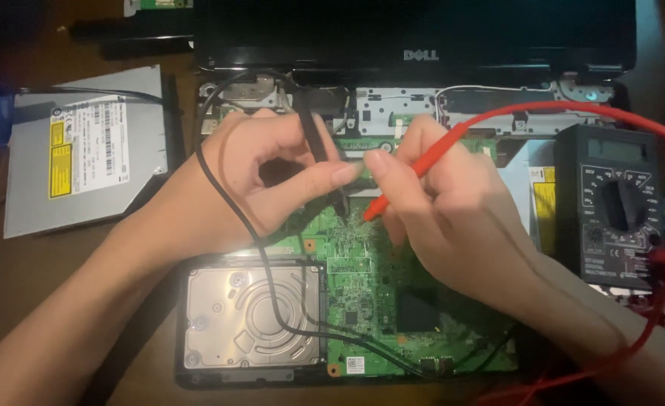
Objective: Testing and cleaning components of a disassembled laptop using a multimeter and a cloth.
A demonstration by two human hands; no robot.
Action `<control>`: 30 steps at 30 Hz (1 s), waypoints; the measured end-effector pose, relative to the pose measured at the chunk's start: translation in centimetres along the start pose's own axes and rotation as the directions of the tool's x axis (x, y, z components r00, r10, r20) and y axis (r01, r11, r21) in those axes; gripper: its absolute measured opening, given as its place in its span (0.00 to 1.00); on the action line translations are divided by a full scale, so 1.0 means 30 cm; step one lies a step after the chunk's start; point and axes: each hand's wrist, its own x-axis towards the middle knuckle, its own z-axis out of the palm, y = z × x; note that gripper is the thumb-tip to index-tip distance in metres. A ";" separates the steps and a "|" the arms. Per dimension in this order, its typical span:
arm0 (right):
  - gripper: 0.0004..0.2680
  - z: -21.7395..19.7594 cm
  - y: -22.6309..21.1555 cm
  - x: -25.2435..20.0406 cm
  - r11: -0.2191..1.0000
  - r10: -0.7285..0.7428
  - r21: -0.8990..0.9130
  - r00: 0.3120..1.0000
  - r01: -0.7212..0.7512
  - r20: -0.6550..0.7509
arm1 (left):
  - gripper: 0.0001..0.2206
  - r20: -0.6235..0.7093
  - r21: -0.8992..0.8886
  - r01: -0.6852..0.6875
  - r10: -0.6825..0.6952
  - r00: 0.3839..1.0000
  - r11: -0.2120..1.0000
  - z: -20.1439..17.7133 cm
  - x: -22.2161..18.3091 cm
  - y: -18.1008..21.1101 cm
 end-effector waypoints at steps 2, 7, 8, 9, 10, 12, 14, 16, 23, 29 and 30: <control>0.08 0.005 0.002 0.001 0.999 -0.020 0.026 1.000 0.020 0.009 | 0.05 0.013 -0.008 -0.011 0.011 1.000 1.000 0.002 0.001 -0.008; 0.06 0.013 0.020 -0.012 1.000 -0.028 -0.016 0.998 0.027 -0.054 | 0.04 0.029 0.053 -0.048 0.046 0.999 0.997 0.012 -0.007 -0.028; 0.07 0.014 0.022 -0.007 0.996 -0.073 0.048 0.995 0.076 -0.061 | 0.04 0.026 0.066 -0.016 0.015 1.000 0.998 0.013 -0.002 -0.036; 0.07 0.013 0.023 0.000 0.986 -0.118 0.111 0.991 0.125 -0.069 | 0.04 0.023 0.078 0.015 -0.017 1.000 0.997 0.012 0.004 -0.042; 0.07 -0.003 0.014 0.005 0.985 -0.134 0.095 0.987 0.143 -0.088 | 0.04 0.018 0.088 -0.011 0.010 1.000 0.996 0.010 0.014 -0.029; 0.08 -0.021 -0.008 0.006 0.989 0.059 0.132 0.998 -0.061 0.024 | 0.05 -0.007 0.020 0.175 -0.175 0.984 0.984 0.008 0.012 -0.003; 0.08 -0.041 -0.044 0.026 0.980 0.183 0.068 0.981 -0.188 0.068 | 0.05 -0.014 0.021 0.192 -0.192 0.981 0.981 0.010 0.014 0.004; 0.09 -0.041 -0.049 0.029 0.949 0.313 0.003 0.943 -0.315 0.108 | 0.05 -0.018 0.018 0.216 -0.216 0.976 0.976 0.014 0.010 0.007; 0.07 -0.003 0.002 0.001 0.999 0.026 0.026 0.999 -0.025 -0.044 | 0.06 -0.027 0.003 0.273 -0.273 0.962 0.962 0.014 0.006 0.007; 0.08 -0.009 -0.008 -0.002 0.995 0.090 0.042 0.996 -0.090 -0.011 | 0.06 -0.027 0.008 0.282 -0.282 0.959 0.959 0.017 0.000 0.008; 0.08 -0.010 -0.009 0.001 0.991 0.112 0.071 0.994 -0.111 -0.006 | 0.06 -0.031 -0.009 0.292 -0.293 0.956 0.956 0.016 -0.001 0.007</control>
